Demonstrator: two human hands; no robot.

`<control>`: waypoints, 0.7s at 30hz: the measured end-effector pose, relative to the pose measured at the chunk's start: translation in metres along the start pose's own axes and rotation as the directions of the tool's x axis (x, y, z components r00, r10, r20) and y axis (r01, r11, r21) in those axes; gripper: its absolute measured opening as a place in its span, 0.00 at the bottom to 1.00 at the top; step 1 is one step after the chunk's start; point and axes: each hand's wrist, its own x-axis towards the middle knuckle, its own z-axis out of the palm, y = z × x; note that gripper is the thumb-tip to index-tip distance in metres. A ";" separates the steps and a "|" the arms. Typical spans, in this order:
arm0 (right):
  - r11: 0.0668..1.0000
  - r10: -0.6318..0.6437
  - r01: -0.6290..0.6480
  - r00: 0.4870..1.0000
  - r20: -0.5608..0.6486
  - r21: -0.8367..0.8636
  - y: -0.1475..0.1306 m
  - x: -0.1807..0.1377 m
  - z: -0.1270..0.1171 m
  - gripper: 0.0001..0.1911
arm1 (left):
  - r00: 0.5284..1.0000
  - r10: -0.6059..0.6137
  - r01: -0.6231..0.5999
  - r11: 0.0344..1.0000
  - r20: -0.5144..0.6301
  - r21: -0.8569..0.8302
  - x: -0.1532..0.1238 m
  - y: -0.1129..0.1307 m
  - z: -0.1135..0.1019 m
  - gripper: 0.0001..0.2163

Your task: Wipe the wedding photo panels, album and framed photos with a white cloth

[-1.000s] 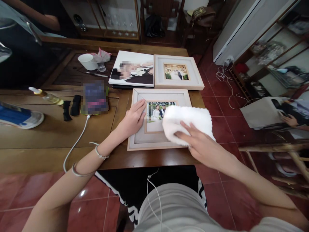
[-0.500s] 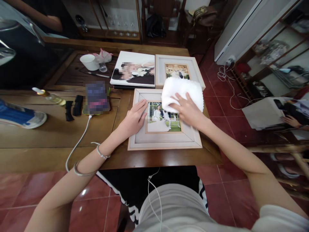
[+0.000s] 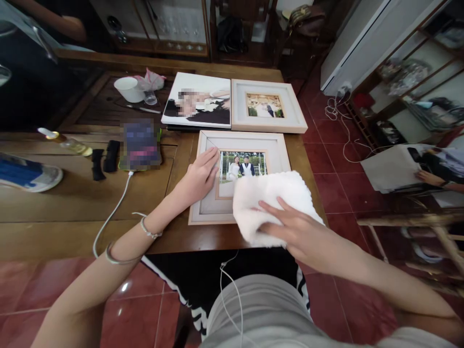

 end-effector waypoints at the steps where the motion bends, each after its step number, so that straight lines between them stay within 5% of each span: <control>1: 0.999 0.033 -0.033 0.999 -0.022 -0.014 0.009 0.008 0.006 0.37 | 1.000 0.000 0.000 1.000 0.006 0.000 0.000 0.000 0.000 0.23; 8: 0.938 0.273 -0.326 0.905 -0.326 -0.119 0.105 0.071 0.021 0.33 | 1.000 0.026 -0.026 1.000 -0.003 0.010 0.000 -0.005 0.003 0.23; 12: 0.933 0.260 -0.324 0.909 -0.326 -0.159 0.133 0.094 0.016 0.35 | 1.000 0.016 -0.015 1.000 -0.015 0.017 0.000 -0.005 0.004 0.23; 15: 0.956 0.188 -0.227 0.961 -0.203 -0.188 0.119 0.090 0.016 0.36 | 1.000 0.011 -0.011 1.000 -0.028 0.019 -0.001 -0.003 0.004 0.23; 21: 0.993 0.065 -0.060 0.997 0.046 -0.099 0.044 0.037 0.005 0.33 | 0.999 0.004 -0.003 1.000 -0.043 0.012 -0.001 0.000 0.003 0.23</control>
